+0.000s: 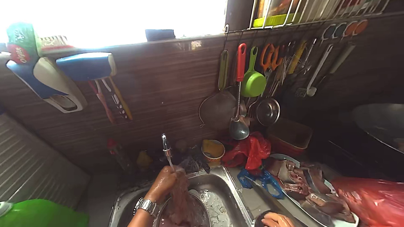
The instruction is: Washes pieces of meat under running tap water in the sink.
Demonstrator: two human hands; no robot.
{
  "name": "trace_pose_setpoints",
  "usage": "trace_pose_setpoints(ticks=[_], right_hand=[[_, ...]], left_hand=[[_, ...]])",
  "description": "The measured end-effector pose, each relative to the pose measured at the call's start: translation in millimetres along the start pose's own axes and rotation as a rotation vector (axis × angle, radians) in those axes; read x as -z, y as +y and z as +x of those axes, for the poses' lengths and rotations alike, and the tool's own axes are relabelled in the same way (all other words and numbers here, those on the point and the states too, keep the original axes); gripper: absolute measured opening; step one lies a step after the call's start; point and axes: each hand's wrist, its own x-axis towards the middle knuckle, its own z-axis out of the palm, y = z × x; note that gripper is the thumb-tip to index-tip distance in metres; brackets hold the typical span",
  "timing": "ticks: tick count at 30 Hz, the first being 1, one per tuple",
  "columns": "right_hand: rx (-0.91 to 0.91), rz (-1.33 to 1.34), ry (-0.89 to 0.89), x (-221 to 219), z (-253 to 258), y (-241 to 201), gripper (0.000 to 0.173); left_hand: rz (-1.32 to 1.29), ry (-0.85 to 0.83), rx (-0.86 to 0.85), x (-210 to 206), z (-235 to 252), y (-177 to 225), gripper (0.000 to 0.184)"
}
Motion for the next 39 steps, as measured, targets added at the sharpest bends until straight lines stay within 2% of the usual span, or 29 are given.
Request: trace_pose_setpoints(ticks=[3,5,8,9,10,12,13,15,17,20,22,24,27,30,33,36,39], right_hand=[[-0.092,0.305,0.037,-13,40,-51,0.031],[-0.182,0.656,-0.021,-25,86,-102,0.044],[-0.305,1.115,-0.311,-55,160,-150,0.078],[-0.341,1.215,-0.398,-67,179,-157,0.078],[-0.375,1.259,-0.461,-79,193,-161,0.069],[-0.391,1.173,-0.559,-95,207,-165,0.043],[-0.369,1.096,-0.587,-99,211,-167,0.035],[-0.299,0.944,-0.593,-102,212,-170,0.034],[-0.258,0.856,-0.576,-106,211,-170,0.032],[-0.323,0.952,-0.572,-112,205,-169,0.03],[-0.338,1.108,-0.636,-111,203,-163,0.027],[-0.349,1.126,-0.689,-108,202,-158,0.028],[-0.418,0.981,-0.611,-107,202,-161,0.027],[-0.532,1.045,-0.433,-106,206,-171,0.025],[-0.61,1.154,-0.303,-112,211,-173,0.016],[-0.635,1.124,-0.29,-122,217,-172,0.013],[-0.671,1.026,-0.234,-136,223,-160,0.013]], left_hand=[[-0.112,-0.078,-0.103,4,-12,-5,0.017],[-0.117,-0.093,-0.169,4,-19,-12,0.018],[-0.149,-0.101,-0.196,4,-28,-20,0.019],[-0.17,-0.084,-0.191,5,-30,-22,0.018],[-0.186,-0.056,-0.185,6,-33,-24,0.017],[-0.206,0.055,-0.173,7,-37,-30,0.013],[-0.216,0.129,-0.156,7,-39,-33,0.012],[-0.253,0.279,-0.094,6,-45,-37,0.014],[-0.327,0.344,-0.021,1,-49,-41,0.017],[-0.425,0.324,0.025,-8,-56,-45,0.015],[-0.426,0.311,-0.002,-10,-59,-48,0.014],[-0.376,0.291,-0.041,-10,-61,-48,0.014],[-0.265,0.302,-0.077,-14,-63,-43,0.013],[-0.219,0.356,-0.18,-24,-65,-42,0.014],[-0.385,0.371,-0.237,-37,-76,-42,0.016],[-0.656,0.394,-0.129,-44,-85,-43,0.018],[-0.766,0.43,-0.028,-45,-97,-47,0.018]])
